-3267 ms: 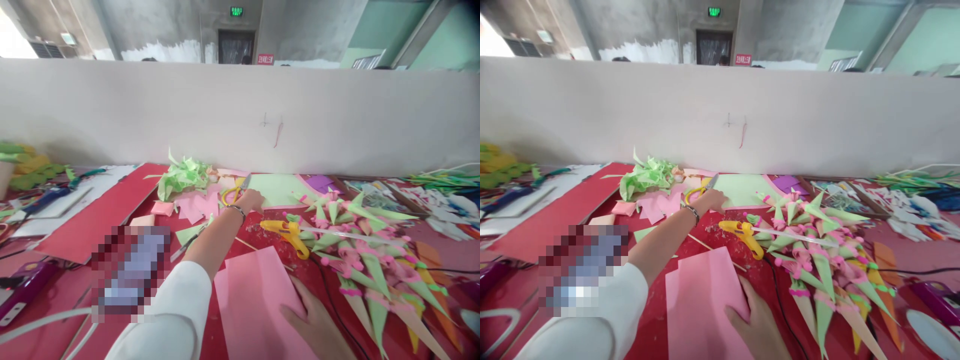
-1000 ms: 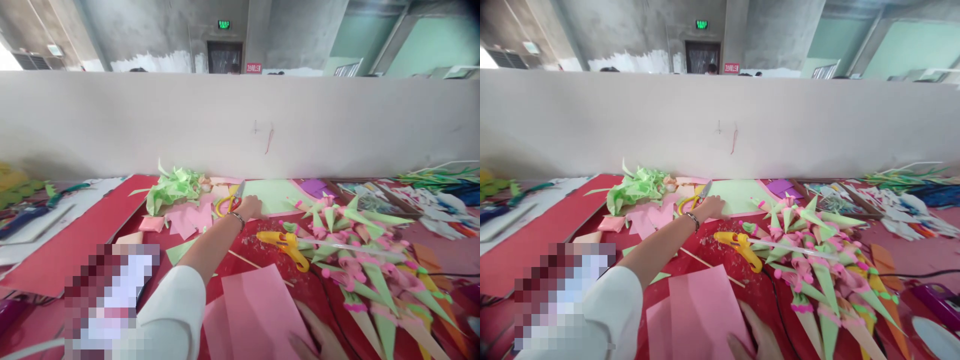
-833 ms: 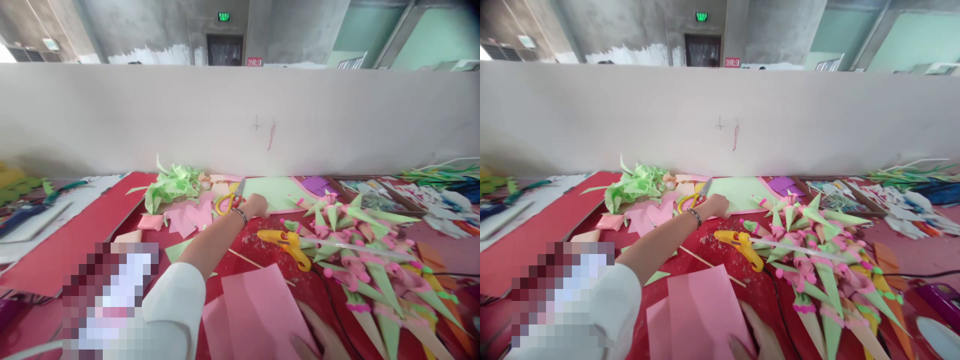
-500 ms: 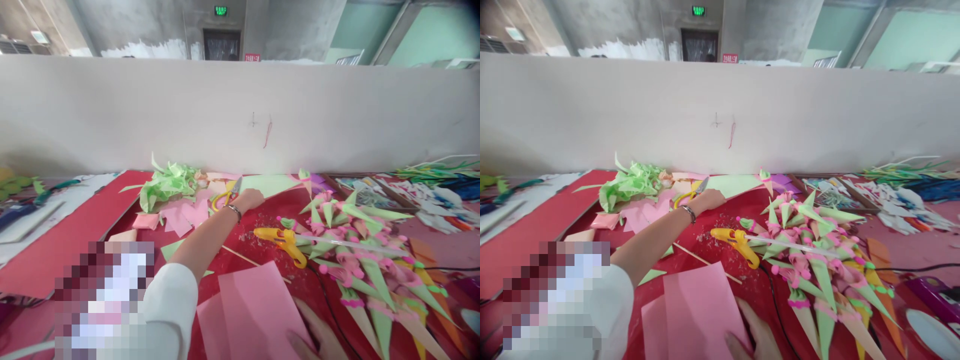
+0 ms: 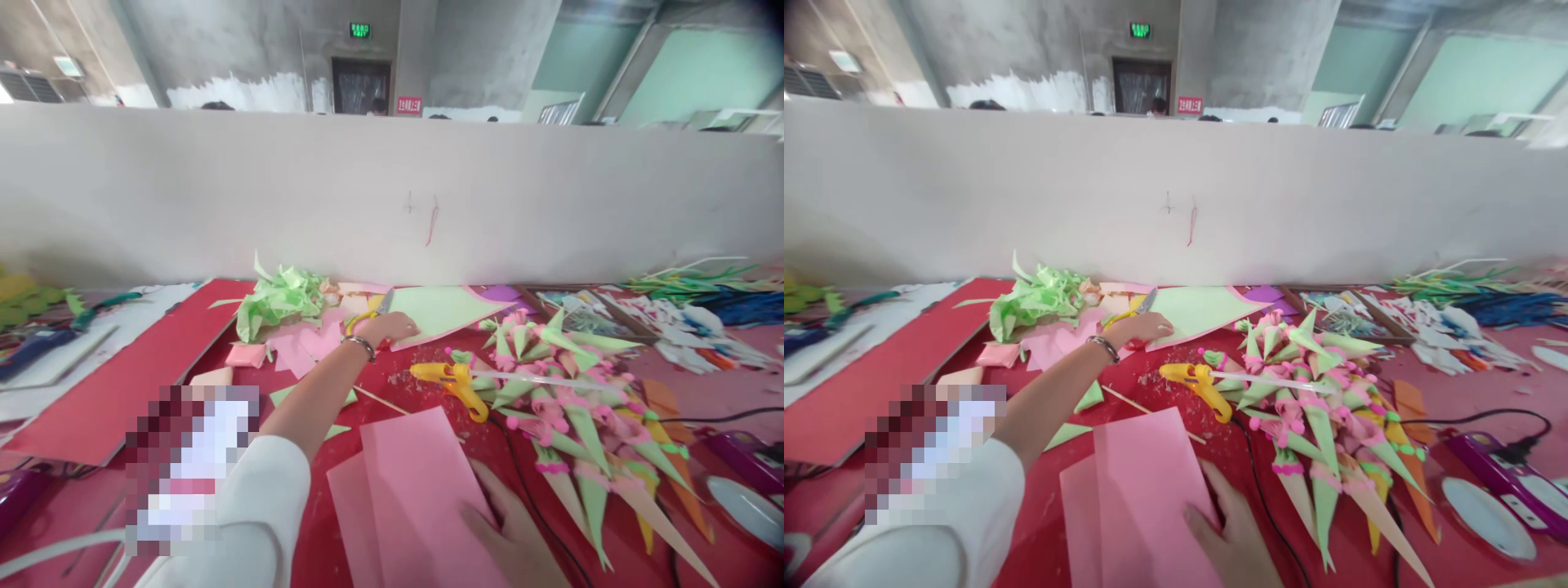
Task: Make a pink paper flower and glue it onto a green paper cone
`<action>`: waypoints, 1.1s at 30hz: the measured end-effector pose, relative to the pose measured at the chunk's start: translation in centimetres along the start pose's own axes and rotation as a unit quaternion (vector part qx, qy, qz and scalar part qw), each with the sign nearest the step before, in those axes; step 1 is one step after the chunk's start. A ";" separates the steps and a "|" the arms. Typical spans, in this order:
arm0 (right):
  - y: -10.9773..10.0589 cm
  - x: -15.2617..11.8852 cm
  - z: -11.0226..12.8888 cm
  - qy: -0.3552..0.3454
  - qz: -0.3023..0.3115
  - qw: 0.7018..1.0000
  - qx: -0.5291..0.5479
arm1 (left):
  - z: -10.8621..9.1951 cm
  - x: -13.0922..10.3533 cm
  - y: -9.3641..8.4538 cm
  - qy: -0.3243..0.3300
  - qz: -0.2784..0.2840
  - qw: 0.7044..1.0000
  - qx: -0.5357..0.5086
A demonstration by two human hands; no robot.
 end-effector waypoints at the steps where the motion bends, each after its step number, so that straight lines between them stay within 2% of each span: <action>1: 0.0 0.0 0.3 -0.006 0.000 1.000 0.002 | 0.4 -1.1 -0.7 -0.002 -0.010 1.000 -0.024; 5: 0.3 0.0 1.6 -0.036 0.019 0.999 0.028 | 1.7 -6.7 -3.4 -0.026 -0.080 0.990 -0.113; 8: 0.3 -0.1 2.3 -0.047 0.013 0.996 0.077 | 1.4 -12.2 -3.7 -0.040 -0.118 0.976 -0.179; 11: -0.1 -0.5 3.2 -0.059 -0.007 0.990 0.126 | 0.5 -18.2 -2.2 -0.064 -0.155 0.956 -0.241; 14: -0.7 -1.1 4.7 -0.081 -0.034 0.978 0.189 | -0.6 -23.5 0.9 -0.095 -0.199 0.926 -0.305; 16: -0.9 -1.4 5.8 -0.098 -0.048 0.964 0.243 | -0.9 -26.2 3.9 -0.095 -0.230 0.853 -0.458; 19: -0.2 -1.5 7.5 -0.126 -0.052 0.945 0.298 | -3.7 -27.6 7.2 -0.033 -0.202 0.791 -0.577; 21: 1.0 -1.4 8.7 -0.149 -0.025 0.939 0.309 | -5.3 -27.8 8.0 -0.011 -0.197 0.769 -0.608; 23: 2.3 -1.3 9.7 -0.161 0.006 0.940 0.302 | -6.2 -27.5 7.9 -0.016 -0.213 0.757 -0.618; 25: 3.1 -1.3 10.5 -0.167 0.023 0.947 0.274 | -6.2 -27.3 7.3 -0.035 -0.247 0.747 -0.616; 28: 3.0 -1.4 11.7 -0.186 0.030 0.953 0.235 | -5.0 -27.3 7.0 -0.072 -0.307 0.730 -0.607; 33: 2.5 -0.9 13.6 -0.250 0.046 0.929 0.269 | -2.9 -28.2 7.4 -0.081 -0.385 0.715 -0.577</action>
Point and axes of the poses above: each hand's wrist, its own x-axis towards the middle knuckle, its own y-axis out of the palm, z = x × y, the point moved 10 cm from there along x, towards the middle knuckle, and after that the axes turned 8 degrees about z, right-handed, at the moved point
